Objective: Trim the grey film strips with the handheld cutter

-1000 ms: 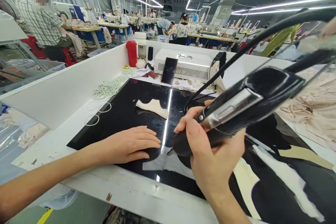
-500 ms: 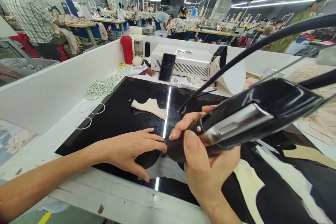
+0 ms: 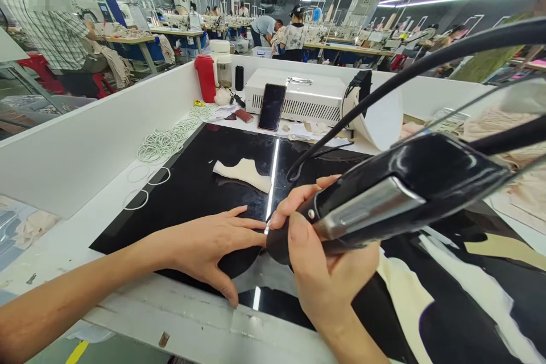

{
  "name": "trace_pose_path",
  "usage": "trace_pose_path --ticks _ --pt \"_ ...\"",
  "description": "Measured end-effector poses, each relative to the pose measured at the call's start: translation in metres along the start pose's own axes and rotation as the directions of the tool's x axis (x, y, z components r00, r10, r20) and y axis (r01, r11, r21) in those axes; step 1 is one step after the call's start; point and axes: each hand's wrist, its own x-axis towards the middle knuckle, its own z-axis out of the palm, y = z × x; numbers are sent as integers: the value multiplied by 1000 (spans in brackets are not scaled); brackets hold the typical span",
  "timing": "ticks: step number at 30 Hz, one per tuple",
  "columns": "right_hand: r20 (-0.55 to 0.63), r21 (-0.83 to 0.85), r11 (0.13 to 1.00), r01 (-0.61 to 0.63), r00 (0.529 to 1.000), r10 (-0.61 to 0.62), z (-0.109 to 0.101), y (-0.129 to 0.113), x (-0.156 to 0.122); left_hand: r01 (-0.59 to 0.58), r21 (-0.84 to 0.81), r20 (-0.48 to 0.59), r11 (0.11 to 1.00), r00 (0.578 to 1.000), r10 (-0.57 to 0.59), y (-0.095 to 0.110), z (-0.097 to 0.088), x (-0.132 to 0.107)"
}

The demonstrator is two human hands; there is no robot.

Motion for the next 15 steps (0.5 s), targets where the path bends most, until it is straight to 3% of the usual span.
trace_pose_path --ticks 15 --pt "13 9 1000 -17 1000 17 5 -4 -10 22 52 38 998 999 -24 -2 4 -2"
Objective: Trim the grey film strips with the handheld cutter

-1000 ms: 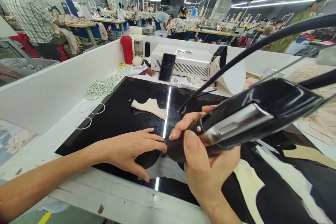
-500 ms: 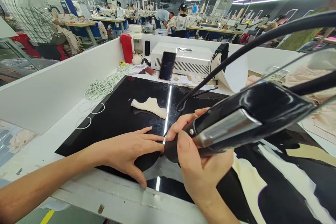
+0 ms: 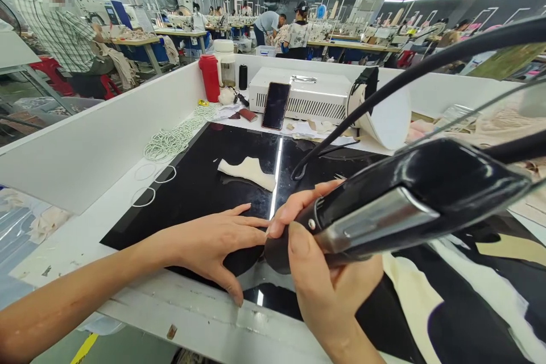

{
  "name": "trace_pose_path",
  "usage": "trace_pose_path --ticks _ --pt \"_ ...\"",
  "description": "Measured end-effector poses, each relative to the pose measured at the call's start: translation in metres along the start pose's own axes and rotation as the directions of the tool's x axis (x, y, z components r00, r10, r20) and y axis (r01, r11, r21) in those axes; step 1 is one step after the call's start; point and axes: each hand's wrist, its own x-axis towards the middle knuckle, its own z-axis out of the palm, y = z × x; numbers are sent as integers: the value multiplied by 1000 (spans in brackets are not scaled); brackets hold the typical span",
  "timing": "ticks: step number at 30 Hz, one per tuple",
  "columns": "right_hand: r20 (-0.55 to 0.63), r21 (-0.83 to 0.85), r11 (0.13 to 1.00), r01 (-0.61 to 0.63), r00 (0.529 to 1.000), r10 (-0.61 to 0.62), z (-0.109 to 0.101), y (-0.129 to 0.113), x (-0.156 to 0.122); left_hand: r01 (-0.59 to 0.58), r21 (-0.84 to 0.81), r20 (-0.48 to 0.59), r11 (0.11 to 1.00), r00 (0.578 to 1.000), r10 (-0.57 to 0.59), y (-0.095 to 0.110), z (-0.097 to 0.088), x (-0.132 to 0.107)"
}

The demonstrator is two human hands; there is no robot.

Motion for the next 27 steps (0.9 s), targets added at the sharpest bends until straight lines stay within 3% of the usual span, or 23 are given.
trace_pose_path --ticks 11,19,27 --pt "68 75 997 10 998 -15 11 -5 -11 38 -65 18 997 999 -37 5 -5 3" --pt "79 58 998 11 997 -16 12 -4 -9 68 -140 93 988 994 -56 -2 -2 4" --pt "-145 7 999 38 989 -36 -4 -15 15 2 -20 -43 1000 999 -2 -11 -4 -10"
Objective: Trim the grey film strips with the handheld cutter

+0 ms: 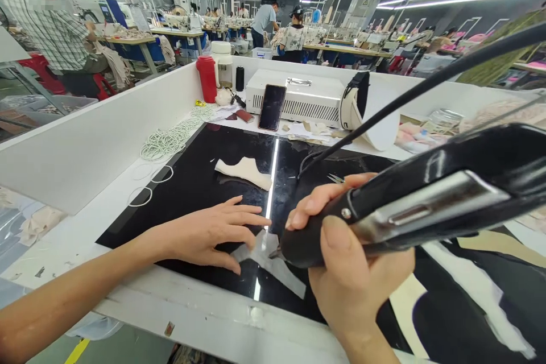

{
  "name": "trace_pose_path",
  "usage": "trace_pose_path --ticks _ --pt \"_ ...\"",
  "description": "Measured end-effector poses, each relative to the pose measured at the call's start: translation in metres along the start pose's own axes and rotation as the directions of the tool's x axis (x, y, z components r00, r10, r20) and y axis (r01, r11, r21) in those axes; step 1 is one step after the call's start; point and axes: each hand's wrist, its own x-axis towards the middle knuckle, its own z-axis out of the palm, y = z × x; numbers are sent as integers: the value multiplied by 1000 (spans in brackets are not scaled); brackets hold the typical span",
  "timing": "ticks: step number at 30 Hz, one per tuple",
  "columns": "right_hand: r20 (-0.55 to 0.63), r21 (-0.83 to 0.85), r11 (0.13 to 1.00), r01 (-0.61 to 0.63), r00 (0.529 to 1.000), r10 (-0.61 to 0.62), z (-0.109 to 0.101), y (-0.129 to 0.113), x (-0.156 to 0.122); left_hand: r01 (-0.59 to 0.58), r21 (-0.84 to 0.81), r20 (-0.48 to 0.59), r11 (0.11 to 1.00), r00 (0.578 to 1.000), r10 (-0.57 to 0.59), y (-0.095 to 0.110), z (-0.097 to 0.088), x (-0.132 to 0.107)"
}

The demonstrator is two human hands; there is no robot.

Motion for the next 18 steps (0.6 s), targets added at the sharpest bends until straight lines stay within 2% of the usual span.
trace_pose_path --ticks 4,8,12,14,18 --pt "-42 -34 999 11 999 -13 -10 0 10 -24 113 -68 993 997 32 -11 -7 -6" --pt "-20 -32 999 40 999 -41 -12 4 9 47 263 -193 964 981 5 -18 -10 -11" --pt "21 9 999 33 999 -33 -6 8 2 89 245 -328 966 945 -3 -10 -7 -9" --pt "35 29 999 31 999 -32 -2 10 -1 65 160 -305 985 952 -13 -3 -4 -7" --pt "66 39 999 35 997 -37 4 17 -5 39 55 -170 998 985 -30 6 6 -5"
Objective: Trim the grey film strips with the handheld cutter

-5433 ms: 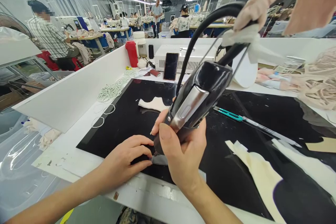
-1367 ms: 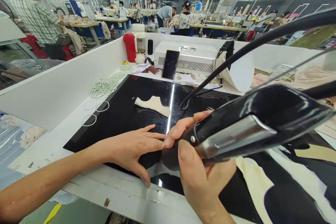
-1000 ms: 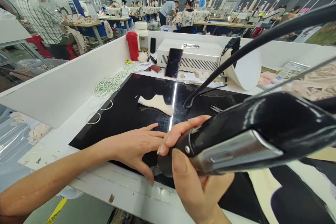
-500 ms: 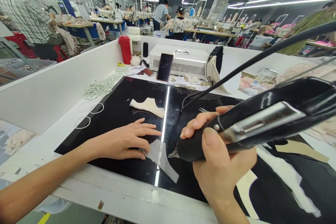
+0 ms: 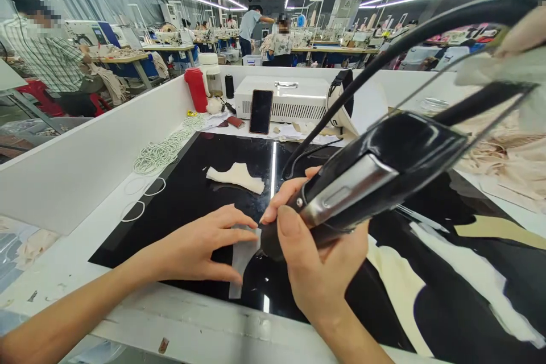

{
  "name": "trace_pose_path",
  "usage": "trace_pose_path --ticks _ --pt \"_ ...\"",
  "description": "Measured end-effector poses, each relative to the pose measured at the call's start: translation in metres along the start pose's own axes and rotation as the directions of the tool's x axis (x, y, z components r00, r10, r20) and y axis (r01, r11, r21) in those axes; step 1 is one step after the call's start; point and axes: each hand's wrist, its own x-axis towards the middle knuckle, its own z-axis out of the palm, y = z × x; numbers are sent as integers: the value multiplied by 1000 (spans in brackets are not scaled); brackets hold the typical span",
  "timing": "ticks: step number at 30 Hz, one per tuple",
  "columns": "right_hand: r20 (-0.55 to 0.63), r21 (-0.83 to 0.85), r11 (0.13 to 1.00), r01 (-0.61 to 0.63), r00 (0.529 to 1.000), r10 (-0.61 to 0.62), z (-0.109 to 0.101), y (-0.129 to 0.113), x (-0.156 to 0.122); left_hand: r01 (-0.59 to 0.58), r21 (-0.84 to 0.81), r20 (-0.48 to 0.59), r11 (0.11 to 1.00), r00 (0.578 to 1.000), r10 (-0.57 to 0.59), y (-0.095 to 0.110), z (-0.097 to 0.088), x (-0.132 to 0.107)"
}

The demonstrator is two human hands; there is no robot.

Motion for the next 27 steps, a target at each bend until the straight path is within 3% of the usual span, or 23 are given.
trace_pose_path --ticks 5,19,27 --pt "23 -29 999 39 999 -39 -1 8 -3 8 -21 75 1000 997 -7 1 8 -2" --pt "-13 -110 994 -6 1000 4 -1 8 -3 -4 -36 78 999 997 7 3 8 2" --pt "-4 -16 999 -47 999 47 3 2 -7 2 -44 79 999 997 1 1 10 2"
